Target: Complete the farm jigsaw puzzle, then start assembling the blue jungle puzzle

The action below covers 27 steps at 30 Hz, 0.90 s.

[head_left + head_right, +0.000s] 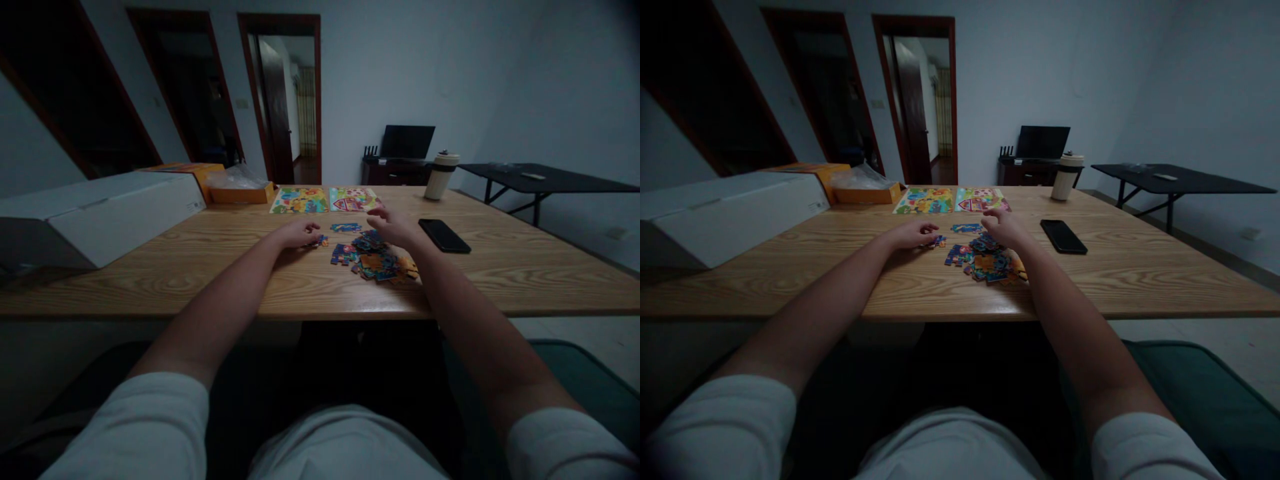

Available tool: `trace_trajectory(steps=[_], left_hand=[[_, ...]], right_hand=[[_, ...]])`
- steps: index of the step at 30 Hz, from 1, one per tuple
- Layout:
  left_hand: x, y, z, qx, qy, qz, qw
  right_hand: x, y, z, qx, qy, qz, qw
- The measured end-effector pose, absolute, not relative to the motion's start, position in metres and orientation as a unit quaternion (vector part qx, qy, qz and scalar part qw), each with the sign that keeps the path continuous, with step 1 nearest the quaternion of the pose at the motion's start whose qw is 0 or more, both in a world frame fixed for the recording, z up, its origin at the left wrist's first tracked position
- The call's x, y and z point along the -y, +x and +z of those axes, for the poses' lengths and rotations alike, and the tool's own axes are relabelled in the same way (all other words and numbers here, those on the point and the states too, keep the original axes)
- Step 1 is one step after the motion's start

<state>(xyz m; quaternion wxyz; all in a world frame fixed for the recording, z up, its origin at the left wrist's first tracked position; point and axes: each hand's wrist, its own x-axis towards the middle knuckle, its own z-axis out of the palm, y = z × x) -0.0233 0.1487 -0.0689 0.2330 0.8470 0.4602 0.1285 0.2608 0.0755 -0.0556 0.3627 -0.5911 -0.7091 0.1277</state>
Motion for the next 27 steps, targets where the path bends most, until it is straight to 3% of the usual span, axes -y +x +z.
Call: trace_trajectory(steps=[3,6,13,21,27], left_hand=[[-0.147,-0.024,-0.067,-0.446,0.872,0.082,0.183],[-0.147,-0.023,-0.068,-0.447,0.877,0.063,0.161],[-0.135,-0.016,-0.063,-0.418,0.891,0.059,0.165],[-0.122,-0.006,-0.058,-0.385,0.909,0.049,0.151],[-0.107,0.013,-0.060,-0.325,0.934,0.065,0.136]], right_hand=[[-0.074,0.262,-0.060,0.751,-0.614,0.136,0.204],[-0.073,0.264,-0.063,0.757,-0.624,0.146,0.127],[-0.073,0.266,-0.059,0.762,-0.607,0.165,0.152],[-0.036,0.289,-0.027,0.793,-0.591,0.128,0.071],[0.026,0.315,-0.050,0.826,-0.547,0.104,0.089]])
